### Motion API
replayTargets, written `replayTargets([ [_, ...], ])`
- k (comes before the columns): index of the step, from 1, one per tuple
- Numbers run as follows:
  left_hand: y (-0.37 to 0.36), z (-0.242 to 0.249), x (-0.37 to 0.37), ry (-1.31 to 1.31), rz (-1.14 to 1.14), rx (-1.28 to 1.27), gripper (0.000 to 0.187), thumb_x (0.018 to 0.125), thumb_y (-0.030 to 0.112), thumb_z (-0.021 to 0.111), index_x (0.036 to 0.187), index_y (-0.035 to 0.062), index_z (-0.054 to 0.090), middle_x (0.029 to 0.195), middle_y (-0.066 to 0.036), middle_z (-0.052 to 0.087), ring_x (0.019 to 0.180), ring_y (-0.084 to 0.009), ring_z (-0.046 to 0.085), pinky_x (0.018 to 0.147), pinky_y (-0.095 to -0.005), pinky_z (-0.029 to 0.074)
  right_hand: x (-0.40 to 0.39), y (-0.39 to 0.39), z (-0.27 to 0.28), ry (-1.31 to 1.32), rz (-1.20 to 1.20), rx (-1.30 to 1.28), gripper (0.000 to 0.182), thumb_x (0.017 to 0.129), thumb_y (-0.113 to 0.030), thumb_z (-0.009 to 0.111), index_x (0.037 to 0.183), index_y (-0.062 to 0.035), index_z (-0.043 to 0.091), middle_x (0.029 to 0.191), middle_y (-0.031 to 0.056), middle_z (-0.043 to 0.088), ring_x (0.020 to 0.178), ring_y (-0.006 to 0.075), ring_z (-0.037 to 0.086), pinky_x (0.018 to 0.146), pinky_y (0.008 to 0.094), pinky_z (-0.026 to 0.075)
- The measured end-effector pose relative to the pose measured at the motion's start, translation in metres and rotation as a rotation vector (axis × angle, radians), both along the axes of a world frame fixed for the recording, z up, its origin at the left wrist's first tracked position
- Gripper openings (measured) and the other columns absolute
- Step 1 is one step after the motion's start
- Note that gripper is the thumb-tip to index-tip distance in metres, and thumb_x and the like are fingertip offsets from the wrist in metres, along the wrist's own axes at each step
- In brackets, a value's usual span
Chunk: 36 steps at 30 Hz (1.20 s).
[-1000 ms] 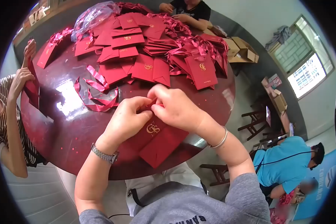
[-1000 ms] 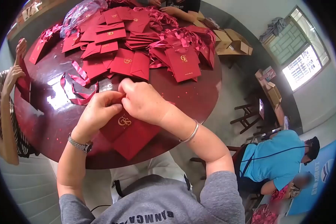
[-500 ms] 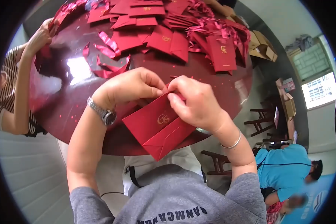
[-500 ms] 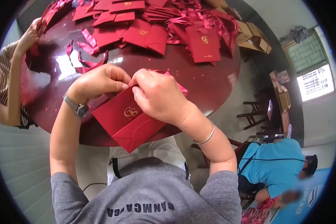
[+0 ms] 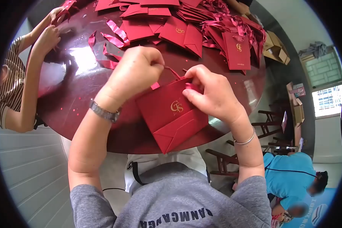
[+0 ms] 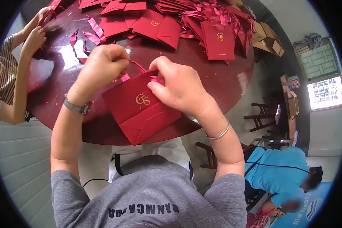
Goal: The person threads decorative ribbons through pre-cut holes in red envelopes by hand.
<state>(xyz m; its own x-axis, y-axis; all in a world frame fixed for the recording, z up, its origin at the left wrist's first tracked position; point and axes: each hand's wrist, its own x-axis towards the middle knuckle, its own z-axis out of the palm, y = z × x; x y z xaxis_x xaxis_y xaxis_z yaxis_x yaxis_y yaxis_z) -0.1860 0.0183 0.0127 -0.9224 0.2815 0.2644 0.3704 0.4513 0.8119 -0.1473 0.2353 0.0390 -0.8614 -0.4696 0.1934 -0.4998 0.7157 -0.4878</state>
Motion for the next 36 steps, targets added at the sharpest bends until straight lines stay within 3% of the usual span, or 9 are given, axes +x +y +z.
replayTargets([
  [3, -0.003, 0.006, -0.002, -0.117, 0.061, 0.041, 0.013, 0.077, 0.006, 0.058, 0.079, -0.0019, 0.068, 0.071, -0.019, 0.065, 0.067, -0.0313, 0.066, 0.065, -0.0374, 0.052, -0.003, 0.007, -0.002, -0.115, -0.066, -0.072, 0.029, 0.079, -0.007, 0.07, 0.104, -0.0007, 0.057, 0.076, 0.0064, 0.06, 0.065, 0.0104, 0.057, 0.06, 0.0252, 0.047],
  [5, -0.003, 0.007, -0.001, 0.022, 0.18, -0.12, 0.014, 0.078, 0.008, 0.057, 0.079, -0.0014, 0.067, 0.071, -0.02, 0.065, 0.068, -0.0323, 0.066, 0.065, -0.0374, 0.052, -0.004, 0.009, -0.002, -0.109, -0.045, -0.071, 0.031, 0.078, -0.007, 0.07, 0.106, -0.0015, 0.057, 0.077, 0.0078, 0.061, 0.066, 0.014, 0.06, 0.062, 0.0268, 0.048],
  [15, -0.018, -0.002, -0.022, 0.099, 0.449, -0.239, 0.017, 0.08, 0.01, 0.056, 0.083, -0.0016, 0.068, 0.079, -0.021, 0.067, 0.08, -0.0361, 0.067, 0.075, -0.0411, 0.053, -0.011, 0.004, -0.012, -0.073, -0.065, -0.027, 0.034, 0.077, -0.014, 0.069, 0.108, -0.0052, 0.059, 0.079, 0.0096, 0.064, 0.07, 0.0209, 0.063, 0.067, 0.0318, 0.049],
  [17, -0.025, -0.011, -0.029, 0.015, 0.346, -0.074, 0.017, 0.08, 0.011, 0.056, 0.083, -0.0012, 0.068, 0.082, -0.023, 0.067, 0.084, -0.0369, 0.066, 0.078, -0.0419, 0.052, -0.012, 0.006, -0.014, -0.105, -0.074, -0.057, 0.032, 0.077, -0.012, 0.068, 0.107, -0.0037, 0.059, 0.078, 0.0089, 0.062, 0.069, 0.0186, 0.061, 0.066, 0.0302, 0.049],
  [18, -0.027, -0.016, -0.03, 0.135, 0.395, -0.194, 0.018, 0.081, 0.011, 0.056, 0.084, -0.0019, 0.069, 0.085, -0.024, 0.067, 0.086, -0.0381, 0.066, 0.079, -0.0415, 0.052, -0.013, 0.009, -0.017, -0.102, -0.071, -0.058, 0.032, 0.077, -0.012, 0.068, 0.107, -0.0037, 0.059, 0.078, 0.0089, 0.062, 0.069, 0.0186, 0.061, 0.066, 0.0302, 0.049],
  [22, -0.02, 0.006, -0.009, 0.22, 0.332, -0.159, 0.021, 0.082, 0.015, 0.059, 0.09, -0.0021, 0.069, 0.086, -0.023, 0.067, 0.084, -0.0354, 0.067, 0.078, -0.0395, 0.052, -0.015, 0.016, -0.023, -0.126, -0.124, -0.14, 0.028, 0.077, -0.009, 0.066, 0.103, 0.0002, 0.06, 0.076, 0.0065, 0.06, 0.07, 0.013, 0.058, 0.066, 0.028, 0.047],
  [24, -0.017, 0.011, -0.004, -0.134, -0.144, -0.132, 0.025, 0.081, 0.018, 0.064, 0.095, -0.0024, 0.068, 0.085, -0.022, 0.068, 0.082, -0.0302, 0.068, 0.075, -0.0365, 0.052, -0.014, 0.02, -0.023, -0.126, -0.156, -0.161, 0.027, 0.077, -0.008, 0.066, 0.102, 0.0013, 0.06, 0.076, 0.0058, 0.059, 0.07, 0.0113, 0.056, 0.065, 0.0273, 0.047],
  [30, -0.01, 0.006, -0.006, -0.189, -0.144, -0.098, 0.019, 0.073, 0.01, 0.072, 0.086, -0.0025, 0.068, 0.08, -0.013, 0.068, 0.072, -0.0227, 0.064, 0.067, -0.0333, 0.051, -0.015, 0.029, -0.025, -0.121, -0.161, -0.216, 0.03, 0.078, -0.003, 0.065, 0.108, 0.0008, 0.06, 0.077, 0.0036, 0.059, 0.07, 0.0084, 0.054, 0.065, 0.0241, 0.046],
  [36, -0.007, 0.016, -0.002, -0.233, -0.049, -0.092, 0.018, 0.073, 0.01, 0.069, 0.083, -0.0034, 0.066, 0.078, -0.014, 0.066, 0.075, -0.0235, 0.063, 0.071, -0.0347, 0.05, 0.001, 0.072, -0.016, -0.267, -0.123, -0.288, 0.049, 0.081, -0.002, 0.069, 0.127, 0.0003, 0.054, 0.097, -0.0025, 0.057, 0.084, 0.0044, 0.05, 0.076, 0.0198, 0.044],
])
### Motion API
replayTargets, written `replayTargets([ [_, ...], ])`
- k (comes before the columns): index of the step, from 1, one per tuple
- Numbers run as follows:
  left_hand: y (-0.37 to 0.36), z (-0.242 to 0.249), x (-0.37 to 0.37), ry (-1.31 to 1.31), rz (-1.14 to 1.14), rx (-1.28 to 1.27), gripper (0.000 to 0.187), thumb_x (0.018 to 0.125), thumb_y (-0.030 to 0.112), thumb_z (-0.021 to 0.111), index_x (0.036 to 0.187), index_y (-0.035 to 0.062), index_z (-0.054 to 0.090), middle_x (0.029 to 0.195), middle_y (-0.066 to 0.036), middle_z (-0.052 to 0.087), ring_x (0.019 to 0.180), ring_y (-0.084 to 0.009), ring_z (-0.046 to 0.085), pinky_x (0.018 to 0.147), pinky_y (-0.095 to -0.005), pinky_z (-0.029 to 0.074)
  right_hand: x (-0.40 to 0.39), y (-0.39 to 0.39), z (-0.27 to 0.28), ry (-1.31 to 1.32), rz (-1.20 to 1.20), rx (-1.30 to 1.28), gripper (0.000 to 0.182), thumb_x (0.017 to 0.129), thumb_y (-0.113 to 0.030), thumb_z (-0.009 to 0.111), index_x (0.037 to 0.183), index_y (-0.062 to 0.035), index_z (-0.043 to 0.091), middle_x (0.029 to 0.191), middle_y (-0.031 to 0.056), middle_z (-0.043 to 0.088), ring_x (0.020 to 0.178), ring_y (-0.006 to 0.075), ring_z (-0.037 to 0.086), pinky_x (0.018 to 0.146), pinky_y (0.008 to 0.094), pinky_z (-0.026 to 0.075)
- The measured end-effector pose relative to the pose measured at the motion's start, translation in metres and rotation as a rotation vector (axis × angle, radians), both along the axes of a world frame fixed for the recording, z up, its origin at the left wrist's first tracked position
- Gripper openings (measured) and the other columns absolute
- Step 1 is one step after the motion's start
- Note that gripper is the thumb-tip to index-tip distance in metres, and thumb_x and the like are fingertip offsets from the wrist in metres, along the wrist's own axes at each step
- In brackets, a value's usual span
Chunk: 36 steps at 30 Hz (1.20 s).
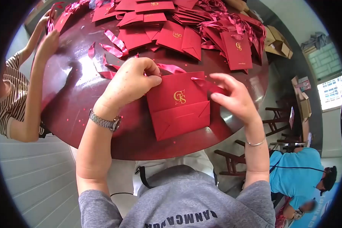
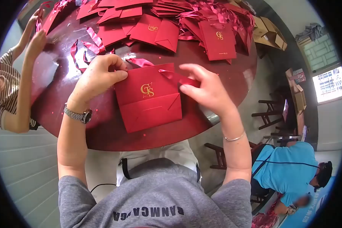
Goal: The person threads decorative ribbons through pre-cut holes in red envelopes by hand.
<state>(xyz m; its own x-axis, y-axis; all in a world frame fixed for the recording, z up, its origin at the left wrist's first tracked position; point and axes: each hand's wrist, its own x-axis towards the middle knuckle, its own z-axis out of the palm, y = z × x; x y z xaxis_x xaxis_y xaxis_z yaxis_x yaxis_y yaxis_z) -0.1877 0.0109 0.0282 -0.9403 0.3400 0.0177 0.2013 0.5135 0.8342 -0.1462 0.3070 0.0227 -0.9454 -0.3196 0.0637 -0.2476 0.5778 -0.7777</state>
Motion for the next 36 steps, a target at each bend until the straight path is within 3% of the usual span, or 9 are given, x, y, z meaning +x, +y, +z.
replayTargets([
  [3, 0.002, -0.005, -0.001, 0.058, 0.046, -0.064, 0.018, 0.073, 0.011, 0.066, 0.083, -0.0043, 0.066, 0.078, -0.017, 0.066, 0.077, -0.0278, 0.064, 0.073, -0.0368, 0.05, 0.017, 0.032, 0.007, -0.222, -0.077, -0.152, 0.045, 0.082, -0.004, 0.068, 0.125, 0.0006, 0.055, 0.092, -0.0035, 0.058, 0.081, 0.0031, 0.052, 0.073, 0.0193, 0.043],
  [11, 0.01, -0.009, 0.003, 0.076, 0.073, -0.154, 0.019, 0.074, 0.011, 0.06, 0.082, -0.006, 0.064, 0.077, -0.023, 0.065, 0.08, -0.0333, 0.065, 0.075, -0.0391, 0.05, 0.053, 0.052, 0.006, -0.211, -0.179, -0.37, 0.042, 0.081, -0.01, 0.07, 0.121, -0.0007, 0.059, 0.088, -0.002, 0.059, 0.077, 0.0047, 0.053, 0.067, 0.0178, 0.042],
  [16, 0.006, -0.014, -0.002, 0.018, 0.033, -0.107, 0.018, 0.075, 0.01, 0.064, 0.084, -0.0053, 0.065, 0.08, -0.019, 0.067, 0.077, -0.0277, 0.066, 0.072, -0.0366, 0.051, 0.069, 0.071, -0.003, -0.172, -0.036, -0.548, 0.043, 0.078, -0.006, 0.07, 0.119, 0.0005, 0.06, 0.089, 0.0096, 0.062, 0.07, 0.0126, 0.058, 0.068, 0.0242, 0.046],
  [23, 0.005, -0.019, -0.004, -0.068, -0.033, -0.059, 0.016, 0.078, 0.008, 0.067, 0.088, -0.0047, 0.064, 0.079, -0.009, 0.065, 0.075, -0.0154, 0.061, 0.07, -0.0297, 0.049, 0.074, 0.023, 0.013, 0.03, 0.229, -1.004, 0.055, 0.077, -0.015, 0.076, 0.127, -0.0021, 0.056, 0.104, 0.01, 0.058, 0.077, 0.0168, 0.056, 0.068, 0.0298, 0.044],
  [25, 0.005, -0.02, -0.004, -0.072, -0.05, -0.065, 0.015, 0.078, 0.007, 0.067, 0.087, -0.0047, 0.064, 0.08, -0.009, 0.066, 0.075, -0.0154, 0.061, 0.07, -0.0292, 0.048, 0.076, 0.012, 0.021, 0.031, 0.196, -0.931, 0.052, 0.081, -0.018, 0.075, 0.127, -0.0027, 0.056, 0.103, 0.0109, 0.057, 0.081, 0.0164, 0.055, 0.067, 0.0288, 0.044],
  [29, 0.005, -0.024, -0.004, -0.03, -0.046, -0.022, 0.016, 0.077, 0.009, 0.067, 0.086, -0.0046, 0.065, 0.076, -0.015, 0.066, 0.07, -0.022, 0.063, 0.065, -0.0342, 0.05, 0.067, -0.01, 0.026, 0.23, 0.111, -0.722, 0.018, 0.086, -0.01, 0.067, 0.1, 0.0012, 0.067, 0.094, 0.0107, 0.06, 0.093, 0.0213, 0.06, 0.074, 0.0294, 0.048],
  [31, 0.005, -0.023, -0.004, -0.021, -0.043, -0.006, 0.016, 0.077, 0.009, 0.067, 0.086, -0.0045, 0.066, 0.076, -0.015, 0.066, 0.069, -0.0221, 0.063, 0.065, -0.0339, 0.05, 0.053, -0.032, 0.04, 0.658, -0.032, -0.027, 0.013, 0.084, -0.008, 0.067, 0.094, -0.001, 0.068, 0.092, 0.0131, 0.061, 0.086, 0.0228, 0.061, 0.074, 0.0298, 0.047],
  [33, 0.006, -0.022, -0.002, -0.028, -0.034, 0.022, 0.016, 0.077, 0.009, 0.067, 0.086, -0.0046, 0.066, 0.076, -0.015, 0.066, 0.069, -0.0219, 0.063, 0.065, -0.0338, 0.051, 0.032, -0.054, 0.041, 0.693, 0.054, 0.149, 0.008, 0.086, -0.007, 0.062, 0.085, -0.0003, 0.065, 0.101, 0.014, 0.063, 0.085, 0.026, 0.061, 0.082, 0.0326, 0.047],
  [36, 0.01, -0.018, 0.004, 0.029, -0.043, 0.079, 0.016, 0.076, 0.008, 0.067, 0.085, -0.0048, 0.066, 0.076, -0.015, 0.067, 0.069, -0.0212, 0.063, 0.066, -0.0334, 0.051, -0.011, -0.075, 0.002, 0.632, 0.165, 0.152, 0.008, 0.085, -0.005, 0.061, 0.09, -0.0002, 0.064, 0.089, 0.0131, 0.065, 0.083, 0.0299, 0.062, 0.079, 0.0353, 0.047],
])
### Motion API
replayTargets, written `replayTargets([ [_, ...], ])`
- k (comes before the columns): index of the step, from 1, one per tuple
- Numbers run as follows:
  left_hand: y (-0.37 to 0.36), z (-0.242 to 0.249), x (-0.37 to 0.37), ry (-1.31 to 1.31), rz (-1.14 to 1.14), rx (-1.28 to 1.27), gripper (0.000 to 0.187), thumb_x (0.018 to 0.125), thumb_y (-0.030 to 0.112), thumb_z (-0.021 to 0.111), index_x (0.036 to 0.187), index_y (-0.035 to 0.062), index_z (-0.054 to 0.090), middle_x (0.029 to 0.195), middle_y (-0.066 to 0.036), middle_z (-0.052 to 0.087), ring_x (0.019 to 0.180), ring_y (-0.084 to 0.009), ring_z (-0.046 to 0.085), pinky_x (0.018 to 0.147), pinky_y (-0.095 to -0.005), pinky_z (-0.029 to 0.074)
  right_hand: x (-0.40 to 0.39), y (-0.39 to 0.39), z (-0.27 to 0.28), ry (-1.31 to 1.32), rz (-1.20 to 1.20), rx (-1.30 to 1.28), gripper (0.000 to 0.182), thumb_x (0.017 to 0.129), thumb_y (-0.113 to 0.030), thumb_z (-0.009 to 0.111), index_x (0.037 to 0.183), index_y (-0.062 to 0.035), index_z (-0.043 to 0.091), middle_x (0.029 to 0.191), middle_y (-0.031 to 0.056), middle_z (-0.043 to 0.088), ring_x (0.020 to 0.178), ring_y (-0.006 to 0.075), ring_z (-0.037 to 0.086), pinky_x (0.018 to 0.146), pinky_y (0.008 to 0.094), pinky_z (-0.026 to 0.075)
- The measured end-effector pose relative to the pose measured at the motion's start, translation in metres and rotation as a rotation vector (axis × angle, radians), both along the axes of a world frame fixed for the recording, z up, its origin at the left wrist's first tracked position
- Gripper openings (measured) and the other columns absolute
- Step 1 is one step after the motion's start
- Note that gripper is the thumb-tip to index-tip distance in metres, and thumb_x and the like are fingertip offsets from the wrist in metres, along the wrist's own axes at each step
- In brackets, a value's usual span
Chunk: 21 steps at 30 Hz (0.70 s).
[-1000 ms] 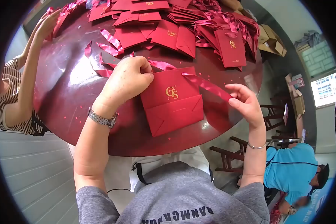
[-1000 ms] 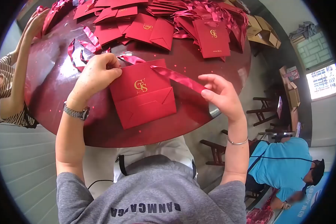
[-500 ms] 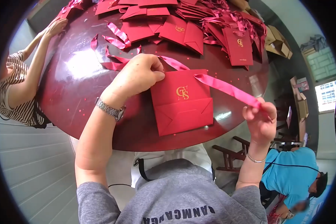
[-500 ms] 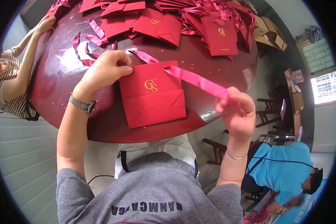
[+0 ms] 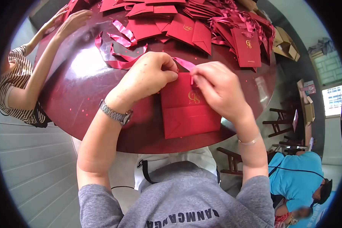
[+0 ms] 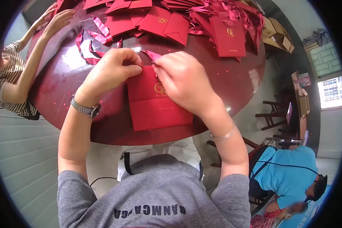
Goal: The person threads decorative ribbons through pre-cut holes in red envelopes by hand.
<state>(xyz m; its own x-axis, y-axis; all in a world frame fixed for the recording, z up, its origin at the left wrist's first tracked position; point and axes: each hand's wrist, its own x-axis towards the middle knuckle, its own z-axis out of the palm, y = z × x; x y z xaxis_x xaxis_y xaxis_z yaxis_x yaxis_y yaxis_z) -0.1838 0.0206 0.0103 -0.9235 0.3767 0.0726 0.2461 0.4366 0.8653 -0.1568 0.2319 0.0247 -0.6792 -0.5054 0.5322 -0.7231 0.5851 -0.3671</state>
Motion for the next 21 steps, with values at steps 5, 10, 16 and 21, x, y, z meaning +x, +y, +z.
replayTargets([
  [5, 0.003, 0.009, 0.004, 0.171, 0.044, 0.043, 0.015, 0.075, 0.008, 0.068, 0.083, -0.0047, 0.067, 0.075, -0.015, 0.067, 0.068, -0.0197, 0.064, 0.065, -0.0326, 0.051, -0.016, -0.022, -0.017, 0.166, -0.012, -0.04, 0.01, 0.083, 0.0, 0.063, 0.093, -0.0009, 0.062, 0.083, 0.0128, 0.063, 0.076, 0.031, 0.06, 0.07, 0.0384, 0.048],
  [10, -0.003, 0.025, 0.004, 0.043, -0.012, 0.098, 0.017, 0.08, 0.011, 0.068, 0.087, -0.0035, 0.068, 0.07, -0.009, 0.065, 0.064, -0.014, 0.062, 0.059, -0.0303, 0.049, -0.02, -0.021, -0.02, 0.273, 0.048, -0.138, 0.017, 0.079, 0.008, 0.064, 0.094, -0.0013, 0.064, 0.081, 0.0115, 0.063, 0.071, 0.0273, 0.059, 0.062, 0.0345, 0.048],
  [16, -0.006, 0.012, -0.001, -0.253, -0.131, 0.204, 0.028, 0.084, 0.019, 0.069, 0.103, -0.0023, 0.067, 0.086, -0.004, 0.065, 0.073, -0.0086, 0.058, 0.064, -0.0248, 0.048, -0.028, -0.015, -0.022, 0.318, 0.094, -0.15, 0.017, 0.08, 0.006, 0.065, 0.095, -0.0016, 0.066, 0.081, 0.0098, 0.064, 0.07, 0.0243, 0.059, 0.063, 0.0325, 0.048],
  [21, 0.004, 0.004, 0.003, -0.377, 0.008, 0.244, 0.026, 0.084, 0.014, 0.068, 0.103, -0.0026, 0.066, 0.087, -0.004, 0.066, 0.072, -0.0099, 0.058, 0.063, -0.0248, 0.047, -0.031, -0.006, -0.024, 0.288, -0.011, -0.266, 0.012, 0.09, 0.002, 0.061, 0.1, -0.0005, 0.067, 0.089, 0.008, 0.068, 0.075, 0.0144, 0.062, 0.068, 0.0259, 0.049],
])
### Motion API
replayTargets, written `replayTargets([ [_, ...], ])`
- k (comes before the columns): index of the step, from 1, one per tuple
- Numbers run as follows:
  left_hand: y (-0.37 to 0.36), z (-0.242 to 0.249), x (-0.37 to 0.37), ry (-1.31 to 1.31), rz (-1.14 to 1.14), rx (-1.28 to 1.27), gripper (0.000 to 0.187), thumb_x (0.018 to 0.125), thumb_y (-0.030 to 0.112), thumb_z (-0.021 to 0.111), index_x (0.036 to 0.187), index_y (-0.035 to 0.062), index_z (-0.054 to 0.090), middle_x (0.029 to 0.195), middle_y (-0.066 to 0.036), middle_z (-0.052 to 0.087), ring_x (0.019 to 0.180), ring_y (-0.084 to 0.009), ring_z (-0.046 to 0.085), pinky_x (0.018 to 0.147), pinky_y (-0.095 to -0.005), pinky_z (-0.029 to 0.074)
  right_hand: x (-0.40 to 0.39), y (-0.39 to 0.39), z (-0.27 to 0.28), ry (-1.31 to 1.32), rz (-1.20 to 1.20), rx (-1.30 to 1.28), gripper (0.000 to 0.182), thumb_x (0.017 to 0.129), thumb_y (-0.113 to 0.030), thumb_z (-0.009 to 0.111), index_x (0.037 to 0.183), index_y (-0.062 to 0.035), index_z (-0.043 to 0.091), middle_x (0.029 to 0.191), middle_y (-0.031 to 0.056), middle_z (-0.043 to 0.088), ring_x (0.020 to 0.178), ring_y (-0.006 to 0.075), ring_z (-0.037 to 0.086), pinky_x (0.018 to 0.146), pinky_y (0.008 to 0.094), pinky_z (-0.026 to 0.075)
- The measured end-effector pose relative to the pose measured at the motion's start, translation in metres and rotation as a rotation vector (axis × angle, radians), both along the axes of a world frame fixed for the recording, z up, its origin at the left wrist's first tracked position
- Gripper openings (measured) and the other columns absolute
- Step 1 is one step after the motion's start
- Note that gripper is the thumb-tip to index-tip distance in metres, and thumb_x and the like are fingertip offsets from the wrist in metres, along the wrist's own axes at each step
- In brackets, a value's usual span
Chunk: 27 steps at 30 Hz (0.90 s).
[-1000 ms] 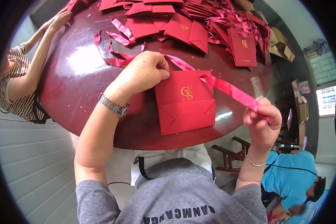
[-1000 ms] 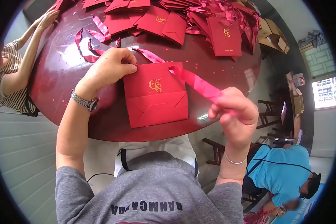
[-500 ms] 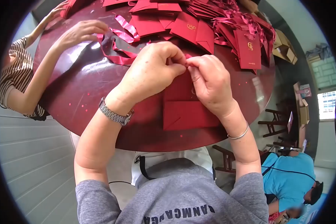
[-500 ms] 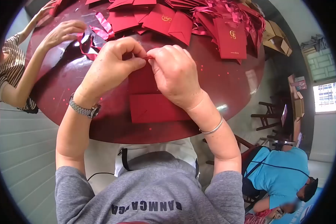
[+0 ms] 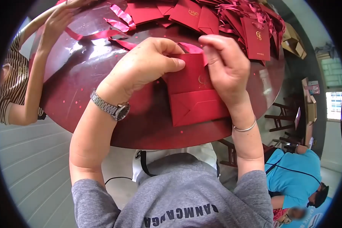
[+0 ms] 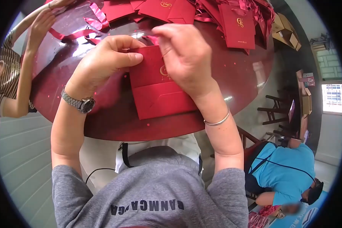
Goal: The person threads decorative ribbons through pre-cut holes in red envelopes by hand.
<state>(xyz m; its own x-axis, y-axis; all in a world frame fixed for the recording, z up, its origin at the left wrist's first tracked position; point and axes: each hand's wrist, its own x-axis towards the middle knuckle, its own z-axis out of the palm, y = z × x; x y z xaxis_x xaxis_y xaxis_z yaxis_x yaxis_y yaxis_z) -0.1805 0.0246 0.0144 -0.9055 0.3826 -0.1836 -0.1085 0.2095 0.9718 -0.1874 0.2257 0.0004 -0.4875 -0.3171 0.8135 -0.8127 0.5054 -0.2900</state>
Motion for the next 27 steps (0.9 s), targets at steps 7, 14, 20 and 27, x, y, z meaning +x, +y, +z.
replayTargets([
  [7, 0.003, -0.002, -0.002, -0.179, 0.089, 0.221, 0.019, 0.084, 0.003, 0.062, 0.101, -0.0041, 0.065, 0.091, -0.008, 0.066, 0.082, -0.0121, 0.06, 0.075, -0.0249, 0.047, 0.03, 0.004, 0.015, -0.213, -0.126, 0.07, 0.006, 0.087, -0.002, 0.067, 0.092, 0.0003, 0.065, 0.085, 0.0078, 0.067, 0.077, 0.0137, 0.063, 0.07, 0.0251, 0.05],
  [14, 0.004, -0.012, -0.009, -0.195, 0.094, 0.181, 0.019, 0.084, 0.005, 0.062, 0.101, -0.0026, 0.065, 0.09, -0.006, 0.066, 0.082, -0.0111, 0.059, 0.077, -0.0247, 0.046, 0.025, 0.003, 0.007, -0.236, -0.096, 0.211, 0.008, 0.079, 0.0, 0.07, 0.085, -0.0018, 0.064, 0.08, 0.0097, 0.065, 0.072, 0.024, 0.062, 0.066, 0.0316, 0.049],
  [20, 0.011, -0.016, -0.003, -0.135, 0.12, 0.257, 0.02, 0.084, 0.008, 0.062, 0.1, -0.0033, 0.066, 0.084, -0.004, 0.066, 0.076, -0.01, 0.058, 0.07, -0.0245, 0.047, 0.028, 0.0, 0.005, -0.228, -0.152, 0.226, 0.007, 0.08, 0.001, 0.068, 0.084, -0.0006, 0.062, 0.081, 0.0093, 0.066, 0.072, 0.0225, 0.063, 0.066, 0.0307, 0.05],
  [27, 0.014, -0.012, 0.001, -0.04, 0.148, 0.141, 0.023, 0.083, 0.012, 0.064, 0.098, -0.0045, 0.067, 0.077, -0.006, 0.066, 0.069, -0.0101, 0.058, 0.062, -0.0257, 0.048, 0.028, -0.005, 0.004, -0.198, -0.151, 0.192, 0.011, 0.076, 0.005, 0.069, 0.083, -0.0007, 0.062, 0.078, 0.0092, 0.066, 0.067, 0.0183, 0.064, 0.064, 0.0283, 0.051],
])
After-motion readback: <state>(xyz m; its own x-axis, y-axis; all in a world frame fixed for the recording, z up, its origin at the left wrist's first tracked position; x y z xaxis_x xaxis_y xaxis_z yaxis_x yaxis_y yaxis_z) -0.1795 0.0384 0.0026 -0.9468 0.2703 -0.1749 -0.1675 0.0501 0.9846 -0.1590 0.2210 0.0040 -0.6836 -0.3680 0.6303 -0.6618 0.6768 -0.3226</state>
